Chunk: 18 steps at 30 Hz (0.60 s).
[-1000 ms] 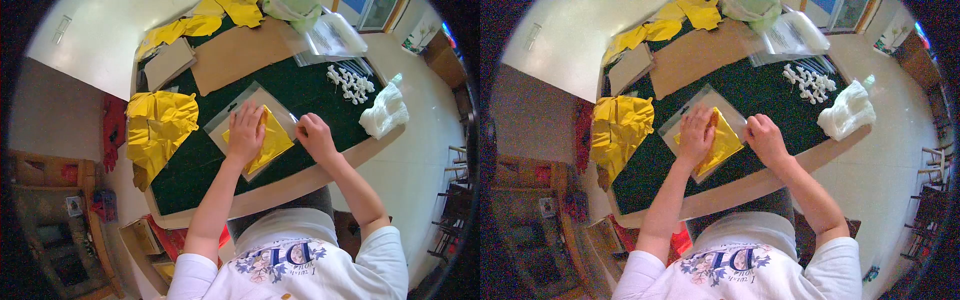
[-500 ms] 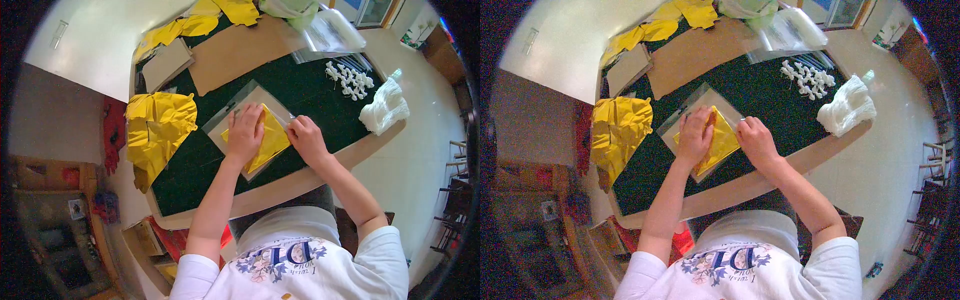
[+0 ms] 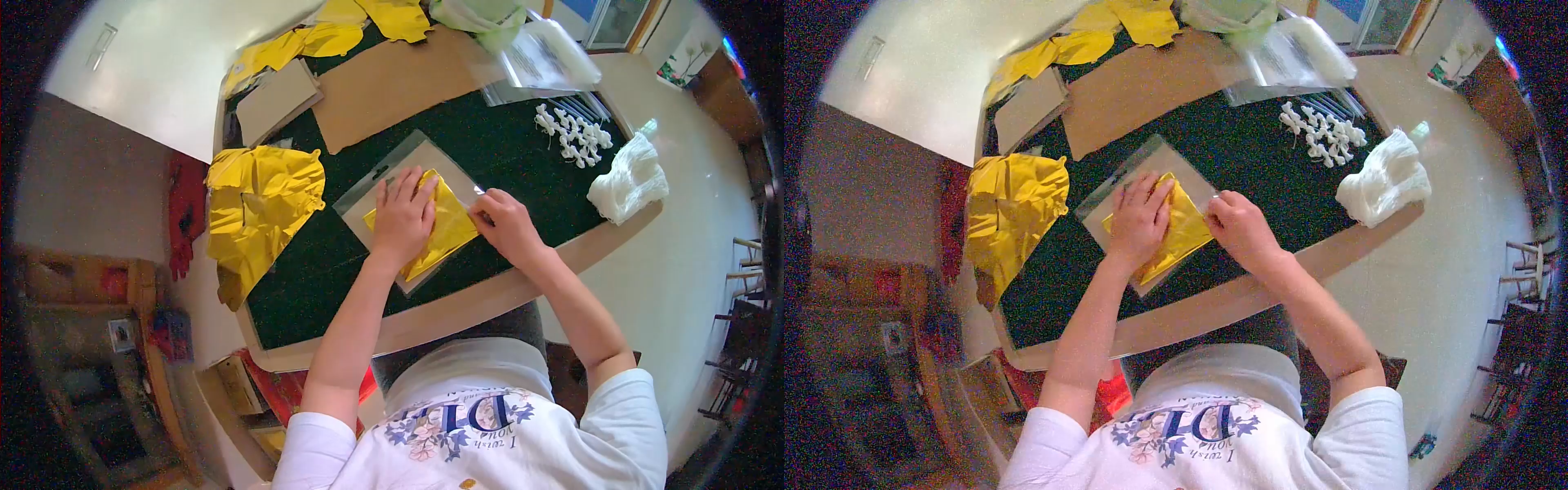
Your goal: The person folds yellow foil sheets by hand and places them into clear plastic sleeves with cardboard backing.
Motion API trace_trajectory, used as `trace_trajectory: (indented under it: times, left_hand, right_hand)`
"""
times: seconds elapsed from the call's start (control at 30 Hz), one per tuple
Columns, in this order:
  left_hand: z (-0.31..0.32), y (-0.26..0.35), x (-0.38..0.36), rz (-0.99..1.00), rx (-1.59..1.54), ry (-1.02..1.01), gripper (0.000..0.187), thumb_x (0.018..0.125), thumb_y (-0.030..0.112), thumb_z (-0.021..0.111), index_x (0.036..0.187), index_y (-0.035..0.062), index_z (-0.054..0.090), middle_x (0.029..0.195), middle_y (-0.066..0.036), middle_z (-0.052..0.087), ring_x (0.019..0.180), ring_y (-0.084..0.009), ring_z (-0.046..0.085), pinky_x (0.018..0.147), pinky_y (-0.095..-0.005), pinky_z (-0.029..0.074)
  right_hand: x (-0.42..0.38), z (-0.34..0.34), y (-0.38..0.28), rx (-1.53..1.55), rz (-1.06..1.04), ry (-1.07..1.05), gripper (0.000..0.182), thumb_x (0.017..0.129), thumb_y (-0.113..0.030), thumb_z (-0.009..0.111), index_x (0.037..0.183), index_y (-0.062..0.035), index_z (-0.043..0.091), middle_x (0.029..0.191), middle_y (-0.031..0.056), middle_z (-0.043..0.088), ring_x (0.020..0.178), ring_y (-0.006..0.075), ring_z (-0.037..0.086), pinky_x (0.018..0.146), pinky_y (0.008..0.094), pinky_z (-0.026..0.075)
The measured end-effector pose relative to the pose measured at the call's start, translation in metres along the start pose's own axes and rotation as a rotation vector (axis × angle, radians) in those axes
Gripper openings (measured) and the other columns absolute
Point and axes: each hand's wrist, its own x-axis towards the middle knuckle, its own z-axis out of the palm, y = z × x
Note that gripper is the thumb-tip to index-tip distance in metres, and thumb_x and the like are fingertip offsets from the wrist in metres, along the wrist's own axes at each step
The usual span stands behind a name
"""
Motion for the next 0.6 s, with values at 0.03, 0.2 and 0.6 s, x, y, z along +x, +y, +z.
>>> trace_trajectory:
  times: [0.03,0.2,0.6]
  left_hand:
    - [0.000,0.000,0.000,0.001,-0.005,-0.001,0.039,0.094,0.024,0.049,0.132,0.0175,0.051,0.139,-0.010,0.046,0.131,-0.0279,0.041,0.111,-0.0518,0.024]
    - [0.003,-0.001,0.000,0.002,-0.008,0.013,0.038,0.094,0.024,0.049,0.131,0.0173,0.051,0.139,-0.010,0.046,0.131,-0.0281,0.041,0.110,-0.0533,0.025]
    - [0.004,-0.003,0.000,-0.004,-0.069,0.035,0.042,0.091,0.020,0.053,0.133,0.0150,0.047,0.137,-0.010,0.048,0.132,-0.0267,0.041,0.111,-0.0539,0.023]
  right_hand:
    - [0.000,-0.003,0.001,0.006,0.014,-0.021,0.008,0.079,-0.006,0.062,0.080,-0.0025,0.055,0.080,0.0143,0.055,0.080,0.0338,0.058,0.070,0.0429,0.050]
    - [-0.007,-0.019,0.006,-0.029,-0.022,-0.054,0.009,0.079,-0.006,0.064,0.083,-0.0027,0.057,0.082,0.0143,0.055,0.081,0.0340,0.058,0.071,0.0426,0.050]
    - [0.003,0.011,0.005,-0.112,-0.060,0.252,0.011,0.078,-0.006,0.064,0.080,-0.0045,0.054,0.081,0.0114,0.055,0.080,0.0310,0.058,0.069,0.0400,0.051]
